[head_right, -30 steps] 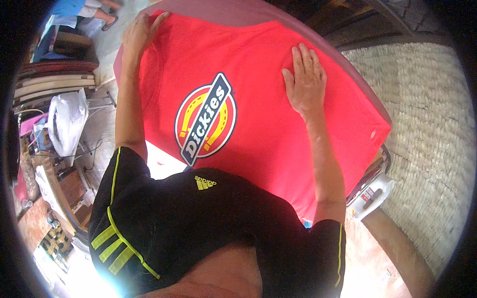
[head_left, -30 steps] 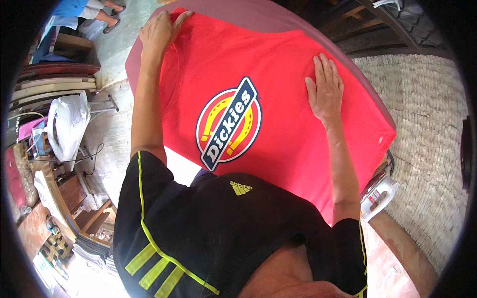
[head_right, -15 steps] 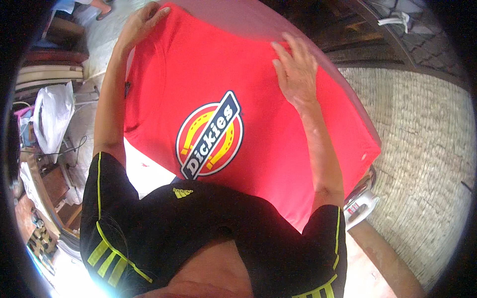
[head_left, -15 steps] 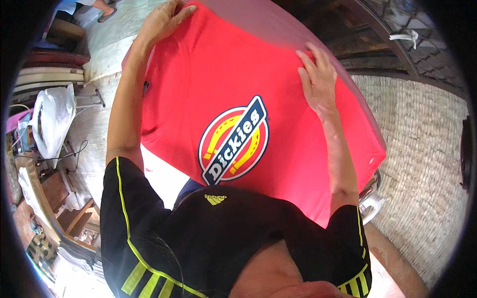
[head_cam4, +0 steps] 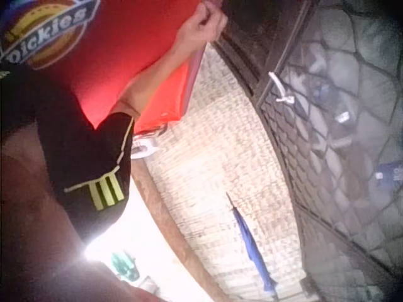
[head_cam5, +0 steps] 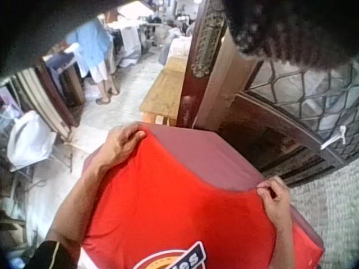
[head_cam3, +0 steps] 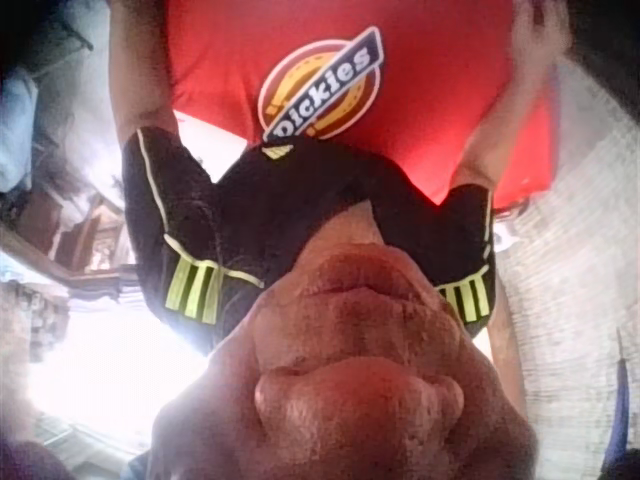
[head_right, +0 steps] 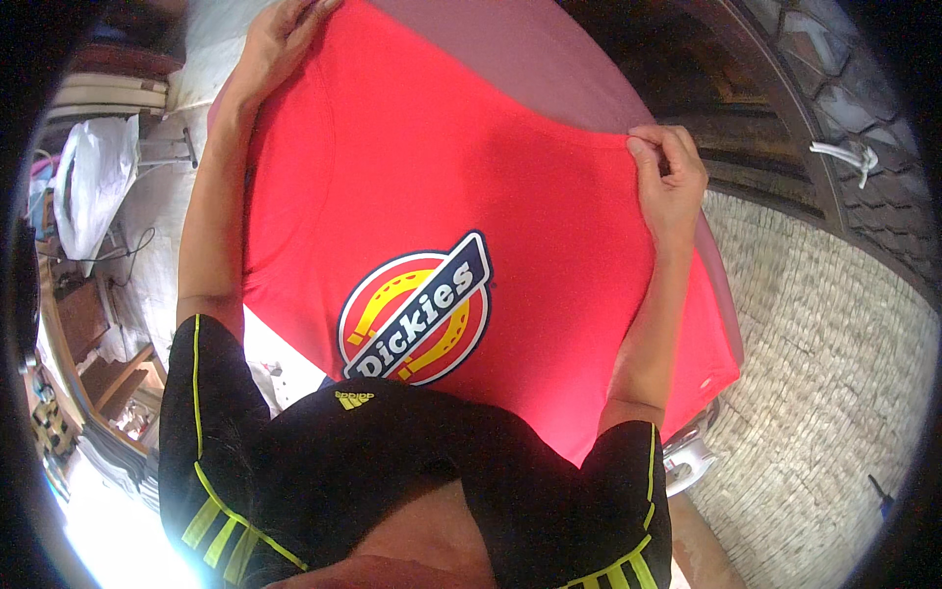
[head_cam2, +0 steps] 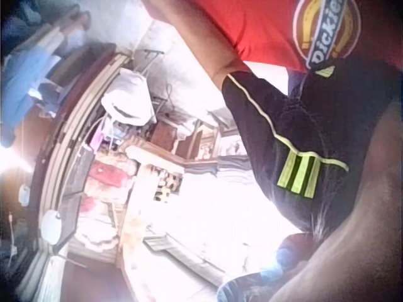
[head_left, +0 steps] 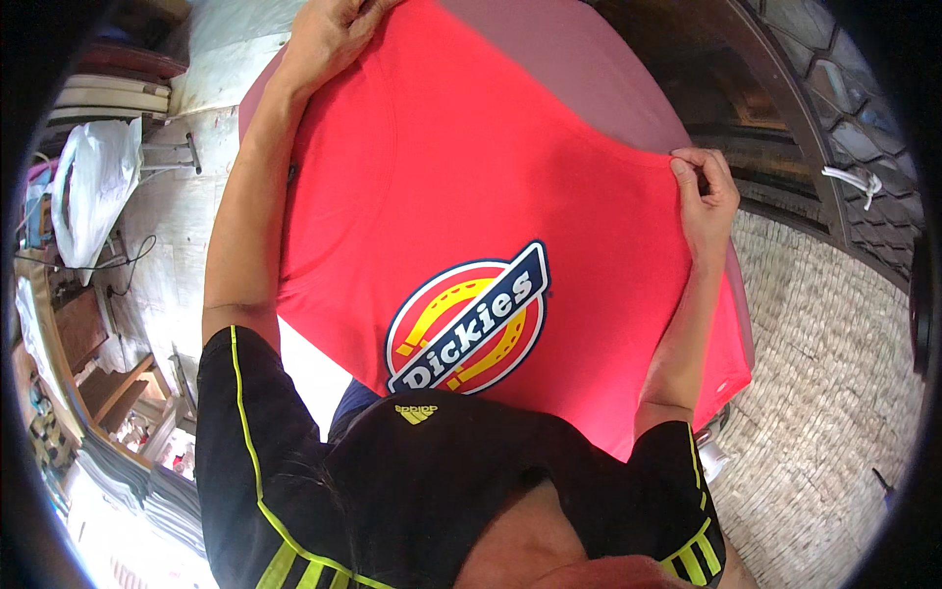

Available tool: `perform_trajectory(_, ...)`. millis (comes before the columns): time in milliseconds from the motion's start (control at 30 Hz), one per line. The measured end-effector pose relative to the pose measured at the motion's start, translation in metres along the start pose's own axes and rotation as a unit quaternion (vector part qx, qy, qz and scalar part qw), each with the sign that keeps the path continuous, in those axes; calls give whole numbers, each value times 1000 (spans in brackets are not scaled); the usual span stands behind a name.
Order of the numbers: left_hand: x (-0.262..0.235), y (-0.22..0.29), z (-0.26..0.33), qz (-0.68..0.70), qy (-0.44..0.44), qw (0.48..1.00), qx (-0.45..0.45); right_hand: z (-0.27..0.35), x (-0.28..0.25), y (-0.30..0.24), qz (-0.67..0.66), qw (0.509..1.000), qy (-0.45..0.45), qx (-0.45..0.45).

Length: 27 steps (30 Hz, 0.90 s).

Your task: The person irons a red Dickies t-shirt on a pink ironing board. They repeatedly smooth the fabric, flip the shirt to iron different sections, and use a white electric iron to press the garment.

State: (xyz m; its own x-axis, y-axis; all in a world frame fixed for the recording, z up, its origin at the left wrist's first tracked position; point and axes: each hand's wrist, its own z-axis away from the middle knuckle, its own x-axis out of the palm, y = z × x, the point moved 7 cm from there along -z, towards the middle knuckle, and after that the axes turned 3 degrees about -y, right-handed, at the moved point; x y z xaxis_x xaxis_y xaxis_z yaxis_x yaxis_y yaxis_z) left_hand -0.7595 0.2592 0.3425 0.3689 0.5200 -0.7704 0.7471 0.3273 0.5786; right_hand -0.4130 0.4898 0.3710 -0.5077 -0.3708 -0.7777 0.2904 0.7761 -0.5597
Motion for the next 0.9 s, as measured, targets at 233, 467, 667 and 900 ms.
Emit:
perform_trajectory(233,-5,6,4,78,20,997,18,-25,56,-101,38,988,10,-153)
perform_trajectory(467,-20,25,22,212,79,974,-19,-93,177,-166,23,939,-38,-341)
perform_trajectory(667,-15,-51,52,178,39,983,-40,-95,184,-171,50,944,-61,-322)
perform_trajectory(900,-27,-59,57,282,114,951,-61,-107,198,-191,128,922,-117,-347)
